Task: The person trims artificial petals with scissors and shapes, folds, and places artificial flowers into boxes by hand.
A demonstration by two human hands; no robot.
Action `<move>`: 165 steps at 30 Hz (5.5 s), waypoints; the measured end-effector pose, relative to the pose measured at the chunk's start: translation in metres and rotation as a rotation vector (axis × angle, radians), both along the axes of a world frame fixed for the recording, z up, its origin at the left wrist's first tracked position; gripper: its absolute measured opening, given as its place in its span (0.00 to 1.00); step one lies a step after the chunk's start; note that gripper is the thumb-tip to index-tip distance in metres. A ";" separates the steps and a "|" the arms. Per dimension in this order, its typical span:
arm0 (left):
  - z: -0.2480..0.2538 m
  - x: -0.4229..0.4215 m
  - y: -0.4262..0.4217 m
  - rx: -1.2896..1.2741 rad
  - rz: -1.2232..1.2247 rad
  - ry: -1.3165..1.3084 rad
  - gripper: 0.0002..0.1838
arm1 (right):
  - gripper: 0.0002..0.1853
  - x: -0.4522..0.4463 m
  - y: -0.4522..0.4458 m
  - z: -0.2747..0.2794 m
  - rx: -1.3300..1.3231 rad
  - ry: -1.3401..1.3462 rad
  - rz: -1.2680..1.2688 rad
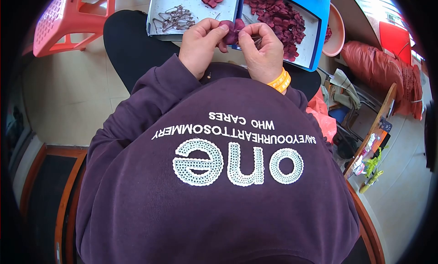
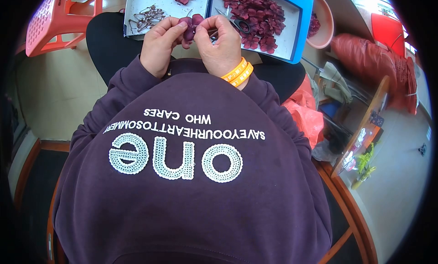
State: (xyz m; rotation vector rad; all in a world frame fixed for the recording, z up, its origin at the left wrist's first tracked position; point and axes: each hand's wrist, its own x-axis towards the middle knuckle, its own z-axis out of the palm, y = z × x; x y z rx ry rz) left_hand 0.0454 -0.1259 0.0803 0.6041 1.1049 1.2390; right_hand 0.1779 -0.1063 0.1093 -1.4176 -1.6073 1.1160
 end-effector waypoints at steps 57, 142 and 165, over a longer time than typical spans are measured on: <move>0.002 0.008 -0.003 0.291 0.038 0.184 0.03 | 0.05 -0.002 0.002 -0.007 0.506 -0.241 0.062; 0.007 0.004 -0.002 0.855 0.008 0.762 0.09 | 0.08 0.017 -0.007 0.008 -0.355 0.435 -0.088; 0.004 0.009 0.002 0.258 -0.085 0.173 0.03 | 0.06 0.007 -0.006 0.001 -0.075 0.177 -0.016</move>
